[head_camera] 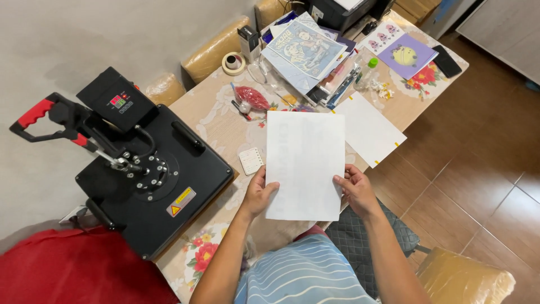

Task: The person prepares a white sheet by applying yellow tape to its corners, then places it on a heat press machine. They operate the machine by lowering the handle to press the sheet, then lift the handle and remove the sheet. The person repeats this process with another sheet.

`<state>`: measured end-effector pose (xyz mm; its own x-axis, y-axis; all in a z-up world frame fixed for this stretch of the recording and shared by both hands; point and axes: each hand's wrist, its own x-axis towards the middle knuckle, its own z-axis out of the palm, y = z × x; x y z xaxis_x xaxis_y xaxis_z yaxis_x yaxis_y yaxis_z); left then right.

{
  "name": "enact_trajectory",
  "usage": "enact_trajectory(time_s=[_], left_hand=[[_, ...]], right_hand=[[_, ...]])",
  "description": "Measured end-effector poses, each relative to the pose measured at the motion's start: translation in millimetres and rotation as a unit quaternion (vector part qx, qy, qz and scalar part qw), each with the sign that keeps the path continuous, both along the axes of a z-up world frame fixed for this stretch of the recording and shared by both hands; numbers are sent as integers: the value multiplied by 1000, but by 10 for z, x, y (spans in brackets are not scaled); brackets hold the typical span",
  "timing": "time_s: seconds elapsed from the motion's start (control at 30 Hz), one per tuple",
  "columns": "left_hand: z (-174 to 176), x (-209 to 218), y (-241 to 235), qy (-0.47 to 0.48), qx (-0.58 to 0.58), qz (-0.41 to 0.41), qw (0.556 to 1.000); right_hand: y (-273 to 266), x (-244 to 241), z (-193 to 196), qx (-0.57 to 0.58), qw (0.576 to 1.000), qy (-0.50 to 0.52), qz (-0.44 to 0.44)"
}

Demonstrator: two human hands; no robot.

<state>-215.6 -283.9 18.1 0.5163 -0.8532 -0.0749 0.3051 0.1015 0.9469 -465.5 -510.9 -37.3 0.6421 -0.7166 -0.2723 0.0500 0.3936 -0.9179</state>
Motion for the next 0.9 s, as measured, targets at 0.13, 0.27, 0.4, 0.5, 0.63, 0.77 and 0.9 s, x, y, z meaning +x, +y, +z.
enact_trajectory(time_s=[0.13,0.27,0.4,0.5,0.63,0.77,0.9], left_hand=[[465,68,179,-11,0,5,1000],[748,119,356,-23,-19,54,998],[925,143,568,-95,-16,95,991],[1137,100,741,-110,-17,124,986],[1217,101,920,-134,-18,161,978],[1038,153,1065,-130,-29,190,973],[867,199,1127,-114,-36,215,969]], right_hand=[[88,277,465,-7,999,-37,31],[208,532,905,-18,995,-52,78],[420,821,1522,-87,987,-52,126],[493,1031,1680,-104,981,-66,149],[518,1359,1716,-119,975,-100,160],[512,1650,1629,-101,973,-116,175],[562,1827,1685,-88,971,-121,186]])
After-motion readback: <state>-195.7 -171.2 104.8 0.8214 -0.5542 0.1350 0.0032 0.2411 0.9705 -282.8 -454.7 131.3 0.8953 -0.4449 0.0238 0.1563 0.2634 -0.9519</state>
